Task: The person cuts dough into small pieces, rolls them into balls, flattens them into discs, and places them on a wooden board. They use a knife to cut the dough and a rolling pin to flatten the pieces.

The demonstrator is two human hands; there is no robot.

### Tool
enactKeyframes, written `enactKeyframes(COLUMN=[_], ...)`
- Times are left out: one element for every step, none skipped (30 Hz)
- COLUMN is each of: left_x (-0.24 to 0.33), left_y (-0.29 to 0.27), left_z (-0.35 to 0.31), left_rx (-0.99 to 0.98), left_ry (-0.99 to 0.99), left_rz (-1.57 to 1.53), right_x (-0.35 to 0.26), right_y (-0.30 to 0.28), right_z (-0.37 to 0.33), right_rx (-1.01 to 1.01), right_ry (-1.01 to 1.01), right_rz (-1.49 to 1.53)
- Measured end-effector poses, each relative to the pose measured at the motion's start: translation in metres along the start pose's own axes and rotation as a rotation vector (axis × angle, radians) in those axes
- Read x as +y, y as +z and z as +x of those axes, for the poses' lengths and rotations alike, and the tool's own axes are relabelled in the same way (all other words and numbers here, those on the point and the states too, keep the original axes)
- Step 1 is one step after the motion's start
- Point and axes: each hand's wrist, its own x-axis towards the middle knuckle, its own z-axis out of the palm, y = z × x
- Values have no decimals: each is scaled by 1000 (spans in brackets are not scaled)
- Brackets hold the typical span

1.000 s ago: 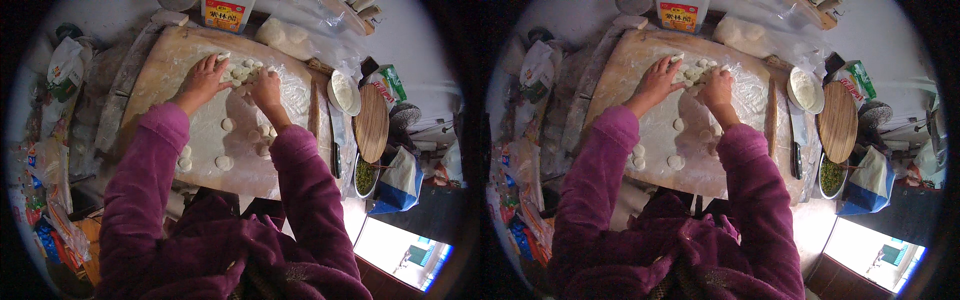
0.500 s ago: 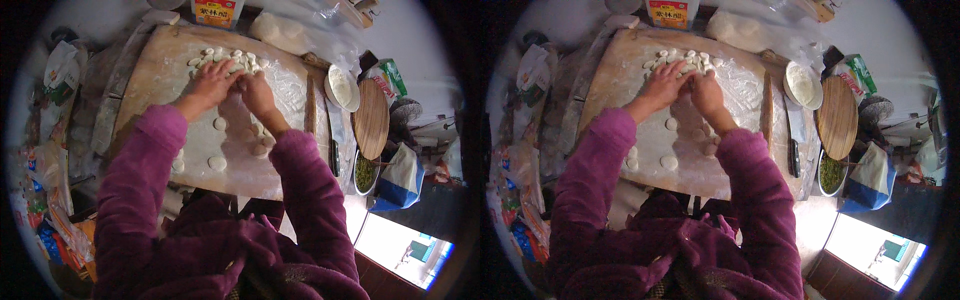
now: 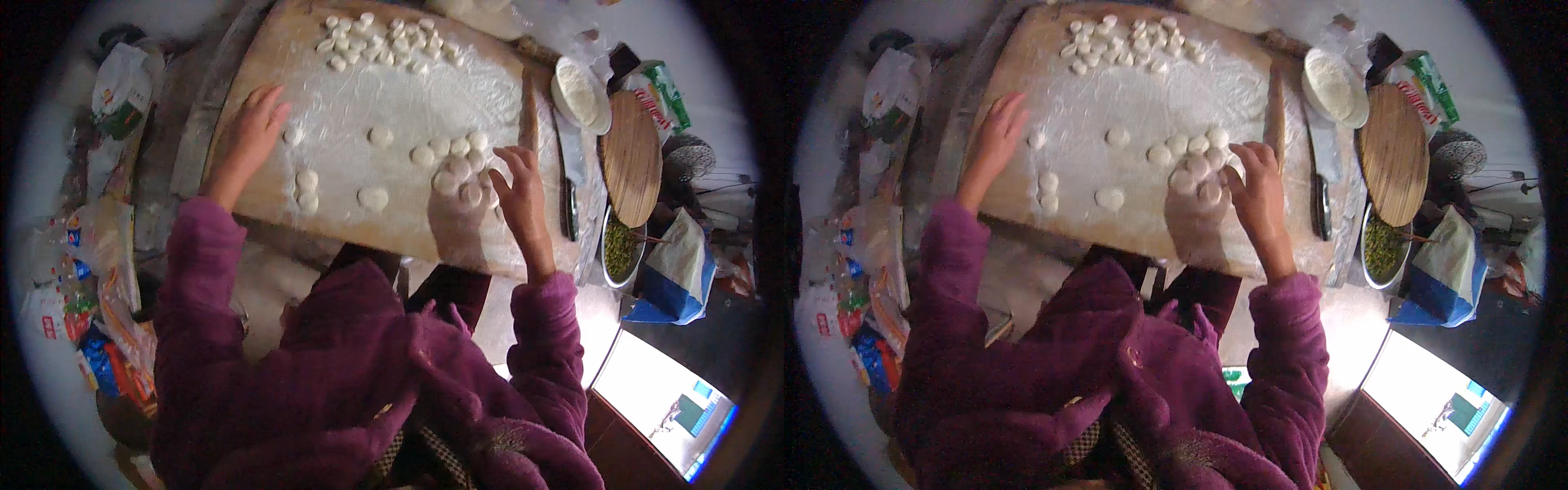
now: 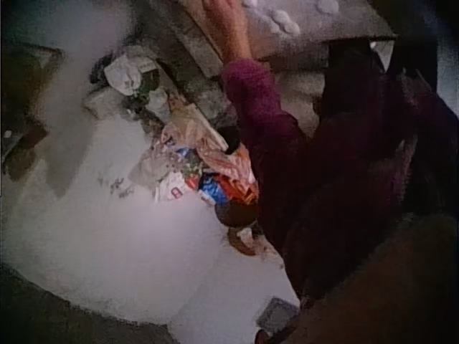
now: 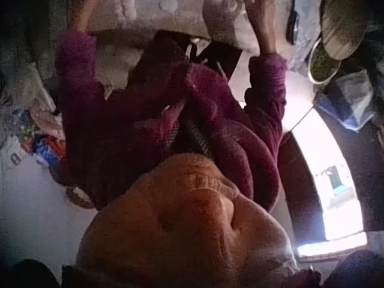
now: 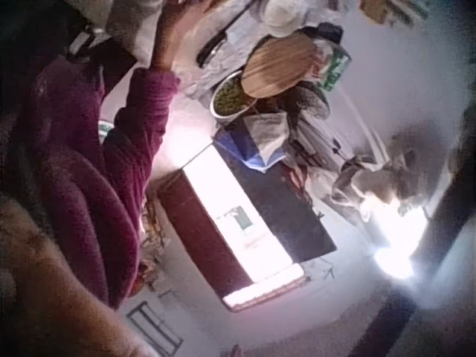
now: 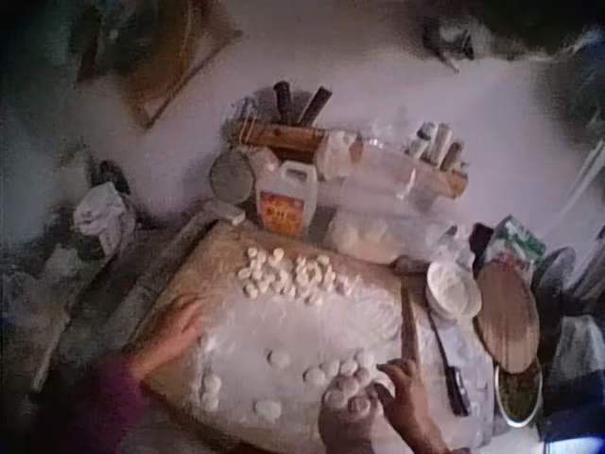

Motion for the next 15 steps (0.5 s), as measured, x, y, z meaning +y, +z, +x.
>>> enactKeyframes(left_x=[-1,3,9,20,32,47,63,79,95,109,123,136,147,159,172], left_y=[2,4,5,11,15,21,28,36,44,52,62,73,83,93,103], left_z=[-23,-48,-72,-88,-96,-102,-103,-99,-93,-86,-76,-64,-54,-41,-28], left_rx=[-2,-13,-75,-72,-9,-6,-2,-20,-35,-15,-53,-62,-72,-68,-64], left_ry=[-15,-54,-149,-141,-52,-15,25,67,108,164,155,163,168,209,252], left_rz=[31,69,115,145,140,147,151,158,168,175,178,177,175,142,107], right_x=[-4,-8,-13,-17,-20,-22,-23,-23,-23,-23,-23,-23,-22,-21,-18], right_y=[1,5,11,20,30,41,50,59,66,71,75,75,74,72,67], right_z=[-18,-33,-48,-58,-65,-68,-68,-66,-63,-59,-53,-48,-43,-37,-32], right_rx=[43,39,46,3,-16,27,-3,29,91,83,137,109,116,123,106], right_ry=[-44,5,19,101,161,119,165,143,62,78,37,62,54,45,26], right_rz=[-65,-128,-193,-264,-307,-363,-442,-398,-373,-390,-408,-391,-377,-365,-366])
